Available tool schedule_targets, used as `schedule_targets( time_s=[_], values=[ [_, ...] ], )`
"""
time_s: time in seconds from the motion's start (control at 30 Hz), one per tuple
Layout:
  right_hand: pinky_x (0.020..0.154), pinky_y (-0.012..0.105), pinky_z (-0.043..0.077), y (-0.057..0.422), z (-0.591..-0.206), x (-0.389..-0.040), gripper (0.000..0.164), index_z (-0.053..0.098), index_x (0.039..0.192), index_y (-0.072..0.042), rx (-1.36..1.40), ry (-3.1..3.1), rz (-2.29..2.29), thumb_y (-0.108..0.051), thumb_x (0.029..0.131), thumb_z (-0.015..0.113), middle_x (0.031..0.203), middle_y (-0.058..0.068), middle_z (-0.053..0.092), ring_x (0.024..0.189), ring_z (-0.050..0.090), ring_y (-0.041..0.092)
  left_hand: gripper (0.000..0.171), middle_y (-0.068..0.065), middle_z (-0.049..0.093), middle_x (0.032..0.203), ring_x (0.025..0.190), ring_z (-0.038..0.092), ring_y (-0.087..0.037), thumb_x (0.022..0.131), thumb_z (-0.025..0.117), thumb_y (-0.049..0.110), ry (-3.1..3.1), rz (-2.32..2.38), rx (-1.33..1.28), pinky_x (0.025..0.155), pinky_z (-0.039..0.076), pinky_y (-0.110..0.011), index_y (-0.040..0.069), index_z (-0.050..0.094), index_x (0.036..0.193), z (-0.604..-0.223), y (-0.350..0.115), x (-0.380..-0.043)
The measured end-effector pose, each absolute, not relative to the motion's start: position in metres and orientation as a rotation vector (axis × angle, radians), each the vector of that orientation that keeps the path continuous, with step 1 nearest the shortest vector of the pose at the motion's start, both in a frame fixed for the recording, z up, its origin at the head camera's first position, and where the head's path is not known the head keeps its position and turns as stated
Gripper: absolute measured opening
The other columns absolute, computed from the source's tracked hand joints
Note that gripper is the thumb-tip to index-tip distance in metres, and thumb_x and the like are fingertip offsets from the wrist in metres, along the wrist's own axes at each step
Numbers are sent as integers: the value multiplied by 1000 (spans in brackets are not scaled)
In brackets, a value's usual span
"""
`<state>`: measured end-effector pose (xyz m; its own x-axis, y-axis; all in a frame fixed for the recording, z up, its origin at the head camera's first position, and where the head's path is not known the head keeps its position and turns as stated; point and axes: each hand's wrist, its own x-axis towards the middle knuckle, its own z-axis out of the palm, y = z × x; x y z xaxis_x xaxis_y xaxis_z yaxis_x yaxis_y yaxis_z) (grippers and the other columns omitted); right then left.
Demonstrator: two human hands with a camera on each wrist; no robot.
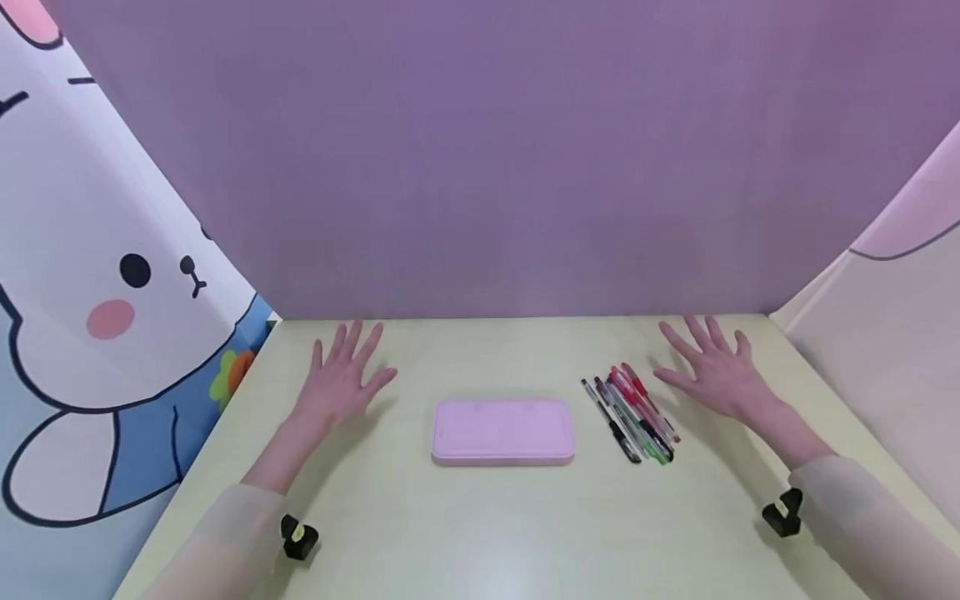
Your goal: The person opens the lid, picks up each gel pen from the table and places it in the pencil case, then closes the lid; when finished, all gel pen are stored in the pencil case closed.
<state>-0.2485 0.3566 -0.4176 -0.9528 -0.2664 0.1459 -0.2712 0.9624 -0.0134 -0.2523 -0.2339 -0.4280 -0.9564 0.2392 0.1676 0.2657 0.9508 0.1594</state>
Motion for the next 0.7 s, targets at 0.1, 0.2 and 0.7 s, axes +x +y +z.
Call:
schedule_targets(
  time_s=[0.1,0.2,0.7],
  values=[
    [112,85,12,354,-419,-245,84,16,166,-27,434,-2941,82,-64,99,51,169,28,18,153,17,59,83,-21,15,172,159,15,-47,103,47,58,-2924,-464,-420,126,9,-73,21,10,167,-432,-231,-249],
    [112,84,15,350,-420,-242,83,18,166,-26,459,-2890,126,-61,99,54,168,28,22,153,20,57,81,-19,17,173,158,18,-45,104,50,53,-2882,-733,-479,127,15,-69,21,10,167,-436,-225,-244],
    [114,72,31,289,-422,-227,85,30,163,-19,689,-2717,389,-42,93,72,161,25,38,145,42,48,75,-16,24,171,150,40,-42,109,48,35,-2739,-1801,-586,122,34,-65,33,-2,166,-449,-204,-223]
  ],
)
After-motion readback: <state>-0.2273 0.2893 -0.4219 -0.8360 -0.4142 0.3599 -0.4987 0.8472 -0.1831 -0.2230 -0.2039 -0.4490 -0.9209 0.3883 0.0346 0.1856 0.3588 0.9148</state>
